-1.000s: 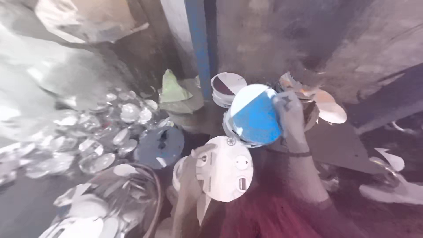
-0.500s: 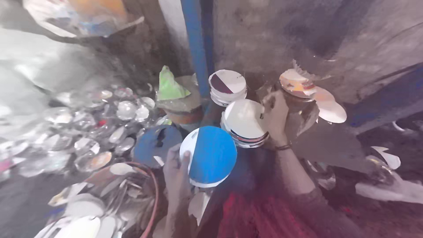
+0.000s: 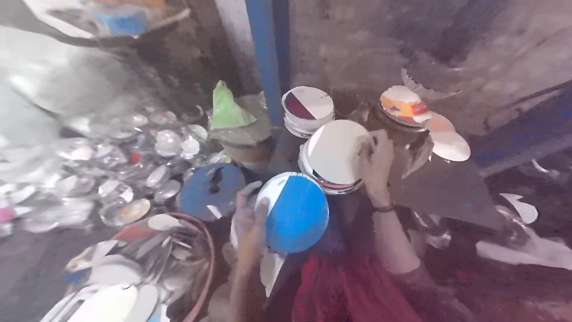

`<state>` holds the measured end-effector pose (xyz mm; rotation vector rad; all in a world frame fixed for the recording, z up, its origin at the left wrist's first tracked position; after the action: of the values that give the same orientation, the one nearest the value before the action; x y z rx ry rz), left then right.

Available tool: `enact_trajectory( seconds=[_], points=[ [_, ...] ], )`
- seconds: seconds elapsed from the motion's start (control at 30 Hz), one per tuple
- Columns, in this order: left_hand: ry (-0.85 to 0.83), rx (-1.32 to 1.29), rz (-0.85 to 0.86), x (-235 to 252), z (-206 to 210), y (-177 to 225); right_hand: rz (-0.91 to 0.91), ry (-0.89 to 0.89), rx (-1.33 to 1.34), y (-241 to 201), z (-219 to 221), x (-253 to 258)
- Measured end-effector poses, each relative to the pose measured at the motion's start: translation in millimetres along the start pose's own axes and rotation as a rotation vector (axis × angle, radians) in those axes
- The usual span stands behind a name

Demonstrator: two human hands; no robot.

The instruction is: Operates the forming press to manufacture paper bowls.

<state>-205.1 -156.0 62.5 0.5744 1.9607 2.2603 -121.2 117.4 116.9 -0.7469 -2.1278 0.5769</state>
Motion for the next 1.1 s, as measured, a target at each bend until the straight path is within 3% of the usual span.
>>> enact_trajectory(
  seconds=[0.07,0.17,0.23,0.33,0.37,0.5,0.57,0.7,0.77,0.8,0.93,1.0,1.1],
  points=[
    [-0.055,0.044,0.042,-1.5,-3.9,-2.8,-0.026,0.051,0.357,-1.0,-16.1,4.9],
    [-0.155,-0.127,-0.018,-9.3,0.6,-3.3,0.020,-0.195,0.625,-30.8,-33.2,-8.8],
    [-0.102,-0.208,-0.150,-15.0,15.1,8.4,-0.103,-0.320,0.493,-53.8,-24.7,-29.8],
    [0.091,-0.128,-0.302,-17.1,25.7,17.9,-0.264,-0.295,0.265,-59.8,-12.3,-44.3],
    [0.122,-0.066,-0.315,-16.1,21.7,18.2,-0.286,-0.291,0.182,-53.5,-13.4,-39.6],
    [0.195,0.053,-0.192,-11.3,-10.1,8.5,-0.404,-0.635,-0.170,-11.4,-24.6,-32.0],
    [0.113,0.059,-0.106,-5.8,-28.0,2.6,-0.585,-0.577,-0.186,2.2,-33.7,-36.6],
    [0.066,-0.168,-0.138,-5.9,-36.1,-3.1,-0.811,-0.113,-0.005,6.1,-75.2,-30.9],
    [-0.035,-0.337,-0.113,-7.5,-23.1,2.2,-0.737,0.207,0.053,-8.3,-92.3,-26.7],
    [-0.078,-0.385,-0.092,-10.0,-14.8,4.9,-0.657,0.234,0.087,-18.4,-96.5,-27.0],
    [-0.252,-0.477,-0.028,-17.1,20.5,17.8,-0.262,-0.246,0.493,-53.3,-56.9,-37.9],
    [-0.285,-0.519,-0.001,-14.1,29.0,17.7,-0.218,-0.457,0.565,-58.2,-24.1,-34.0],
    [-0.109,-0.427,-0.093,-12.3,18.8,10.9,-0.281,-0.402,0.260,-54.1,6.8,-7.3]
  ],
)
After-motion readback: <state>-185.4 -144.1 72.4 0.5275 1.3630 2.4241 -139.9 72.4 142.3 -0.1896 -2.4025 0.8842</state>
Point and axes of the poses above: each hand's wrist, its own x-axis towards the middle knuckle, its own z-axis out of the palm, y = z × x, the point moved 2 cm from there along x, towards the middle knuckle
